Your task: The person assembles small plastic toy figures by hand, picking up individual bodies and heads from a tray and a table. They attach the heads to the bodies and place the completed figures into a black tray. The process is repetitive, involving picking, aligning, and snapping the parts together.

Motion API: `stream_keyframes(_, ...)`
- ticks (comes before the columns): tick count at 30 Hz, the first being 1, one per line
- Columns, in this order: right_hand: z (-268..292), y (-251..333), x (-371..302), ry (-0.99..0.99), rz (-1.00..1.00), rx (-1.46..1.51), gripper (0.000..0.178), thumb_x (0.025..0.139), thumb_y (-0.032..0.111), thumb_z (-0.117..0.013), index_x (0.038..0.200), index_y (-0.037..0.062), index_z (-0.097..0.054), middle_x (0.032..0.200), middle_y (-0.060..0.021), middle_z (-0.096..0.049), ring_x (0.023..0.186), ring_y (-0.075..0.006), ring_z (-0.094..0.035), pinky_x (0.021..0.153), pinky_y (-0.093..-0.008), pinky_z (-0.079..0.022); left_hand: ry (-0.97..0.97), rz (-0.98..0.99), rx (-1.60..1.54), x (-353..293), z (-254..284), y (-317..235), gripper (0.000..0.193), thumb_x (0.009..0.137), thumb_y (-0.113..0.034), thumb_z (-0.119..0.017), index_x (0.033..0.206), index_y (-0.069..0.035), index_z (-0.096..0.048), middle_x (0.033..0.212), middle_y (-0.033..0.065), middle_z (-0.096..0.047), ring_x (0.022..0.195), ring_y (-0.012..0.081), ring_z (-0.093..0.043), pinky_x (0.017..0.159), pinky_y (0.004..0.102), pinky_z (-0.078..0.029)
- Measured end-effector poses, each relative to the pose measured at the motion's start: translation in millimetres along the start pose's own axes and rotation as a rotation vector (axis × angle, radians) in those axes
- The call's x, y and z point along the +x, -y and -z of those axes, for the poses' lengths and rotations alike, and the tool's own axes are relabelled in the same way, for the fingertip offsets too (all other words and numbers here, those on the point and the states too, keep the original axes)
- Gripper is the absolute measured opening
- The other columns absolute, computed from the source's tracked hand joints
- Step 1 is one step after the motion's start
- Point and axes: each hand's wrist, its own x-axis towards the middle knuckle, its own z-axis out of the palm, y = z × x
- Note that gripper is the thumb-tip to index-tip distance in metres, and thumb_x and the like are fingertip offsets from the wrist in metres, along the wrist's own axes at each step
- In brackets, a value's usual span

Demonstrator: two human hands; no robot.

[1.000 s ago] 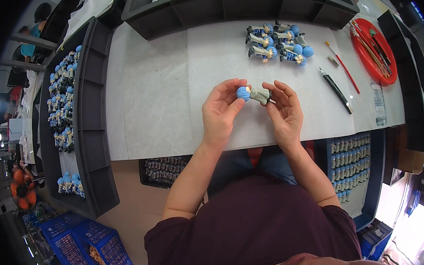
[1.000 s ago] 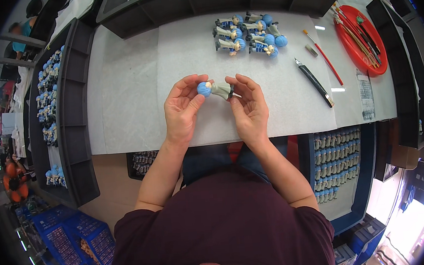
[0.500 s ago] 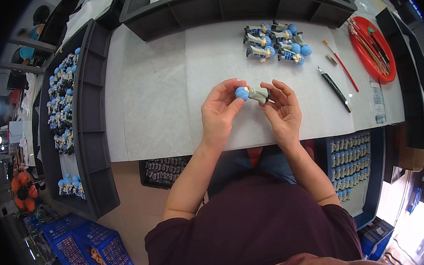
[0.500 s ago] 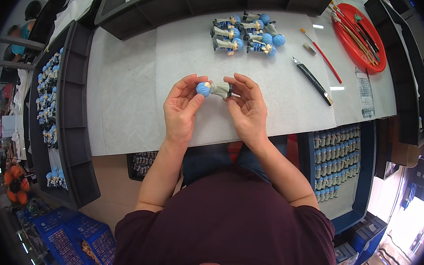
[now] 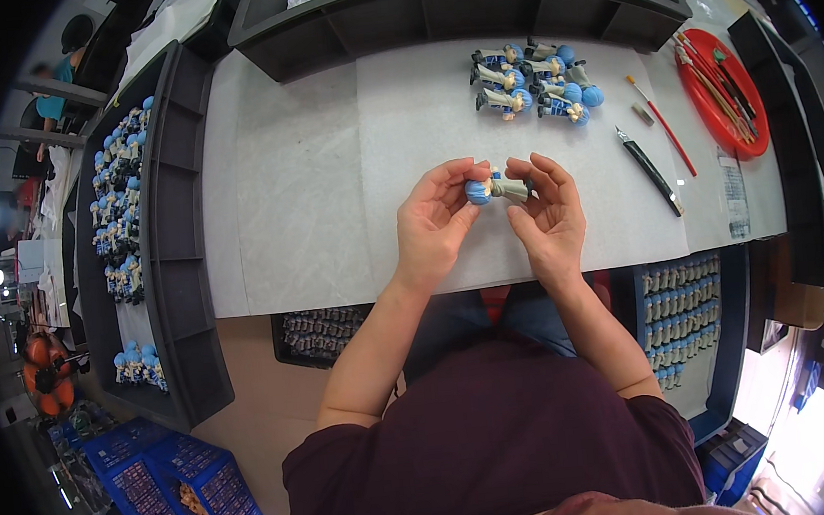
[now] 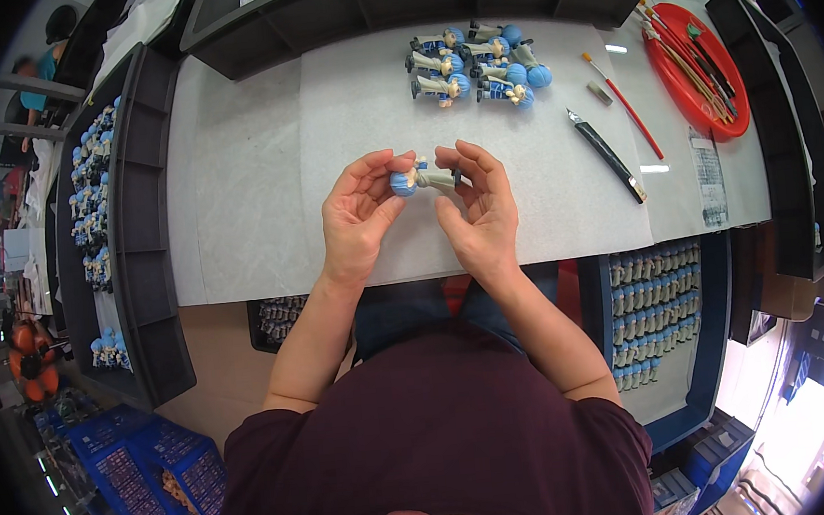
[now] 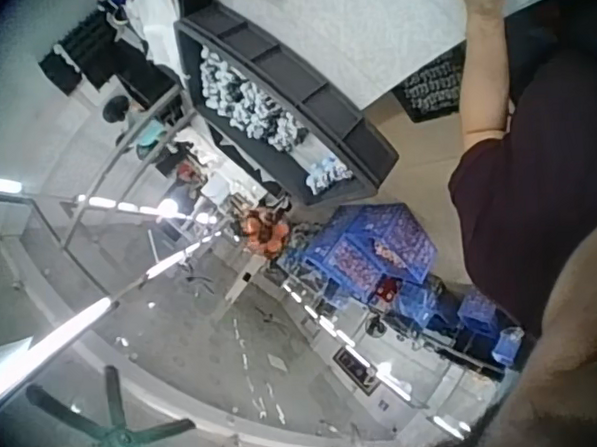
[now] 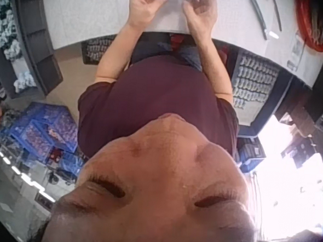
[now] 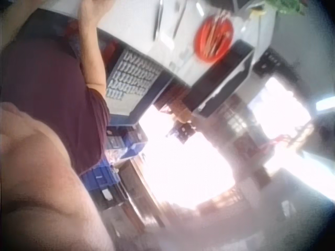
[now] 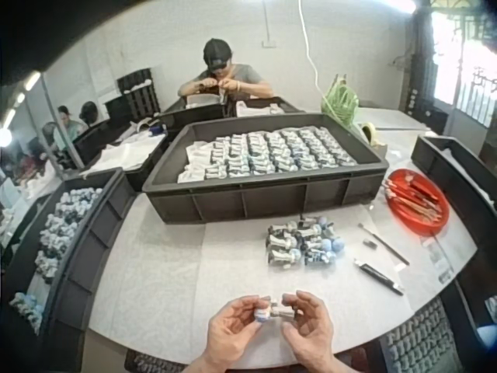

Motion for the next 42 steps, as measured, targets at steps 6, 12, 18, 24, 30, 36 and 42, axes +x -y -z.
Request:
stream_keyframes(6, 2.0, -1.0, 0.3, 0.011, -0.006, -0.011, 0.057, 0.076, -0.011, -0.053, 0.129, 0.0003, -0.036, 0.123, -0.0178, -0.048, 0.117, -0.0223, -0.047, 0.097, -0.0347, -0.041, 0.012, -0.008, 0.007, 1.1, 0.0, 0.9, 0.047, 0.078, 0.017, -0.051, 0.121, 0.002, -0.046, 0.114, 0.0141, -0.056, 0.119, 0.0265, -0.049, 0.101, 0.0344, -0.041)
stream_keyframes(12, -0.8, -1.6, -0.4, 0.002, 0.000, -0.035, 0.054, 0.078, -0.011, -0.055, 0.127, 0.0003, -0.037, 0.121, -0.0169, -0.049, 0.114, -0.0215, -0.049, 0.096, -0.0340, -0.041, 0.013, -0.030, 0.028, -1.0, 0.9, 1.6, 0.047, 0.077, 0.017, -0.050, 0.122, 0.002, -0.046, 0.115, 0.0146, -0.056, 0.118, 0.0262, -0.050, 0.101, 0.0344, -0.040)
stream_keyframes(18, -0.5, -3.5, -2.0, -0.011, -0.019, 0.000, 0.050, 0.079, -0.012, -0.054, 0.125, 0.0006, -0.040, 0.116, -0.0148, -0.052, 0.108, -0.0193, -0.053, 0.093, -0.0323, -0.044, 0.032, -0.033, 0.133, -1.7, -1.5, 2.1, 0.045, 0.078, 0.015, -0.054, 0.121, 0.003, -0.052, 0.126, 0.0166, -0.051, 0.117, 0.0220, -0.050, 0.099, 0.0323, -0.041)
stream_keyframes(24, 3.3, 13.1, 2.6, -0.114, 0.344, -0.658, 0.047, 0.071, -0.007, -0.063, 0.116, 0.0021, -0.052, 0.114, -0.0131, -0.057, 0.106, -0.0279, -0.055, 0.089, -0.0359, -0.045, 0.013, 0.055, 0.226, -2.7, 2.0, 16.5, 0.039, 0.076, 0.012, -0.063, 0.113, 0.003, -0.058, 0.126, 0.0161, -0.050, 0.114, 0.0218, -0.051, 0.095, 0.0330, -0.046)
stream_keyframes(30, 77.1, 46.5, 52.4, -0.270, 0.395, -0.874, 0.031, 0.071, -0.004, -0.064, 0.101, 0.0029, -0.061, 0.101, -0.0126, -0.063, 0.097, -0.0285, -0.059, 0.084, -0.0342, -0.046, 0.028, -0.009, 0.462, -3.2, -12.1, 13.8, 0.031, 0.070, 0.009, -0.071, 0.097, 0.002, -0.058, 0.122, 0.0159, -0.052, 0.108, 0.0229, -0.055, 0.092, 0.0353, -0.048)
stream_keyframes(36, 158.8, 46.2, 113.5, -0.286, 0.096, -1.224, 0.026, 0.073, 0.004, -0.067, 0.099, 0.0029, -0.065, 0.098, -0.0144, -0.064, 0.088, -0.0261, -0.062, 0.079, -0.0336, -0.047, 0.082, -0.026, 0.566, -2.5, -8.2, 18.0, 0.031, 0.068, 0.006, -0.073, 0.094, 0.002, -0.057, 0.120, 0.0163, -0.053, 0.105, 0.0219, -0.057, 0.090, 0.0329, -0.049)
stream_keyframes(42, 165.5, 39.1, 125.1, -0.198, 0.050, -1.239, 0.019, 0.079, 0.008, -0.063, 0.097, 0.0033, -0.067, 0.090, -0.0150, -0.066, 0.080, -0.0277, -0.063, 0.075, -0.0335, -0.048, 0.071, -0.050, 0.570, -3.9, -5.9, 18.9, 0.029, 0.069, 0.006, -0.072, 0.093, 0.002, -0.057, 0.119, 0.0167, -0.053, 0.105, 0.0220, -0.057, 0.090, 0.0323, -0.049)
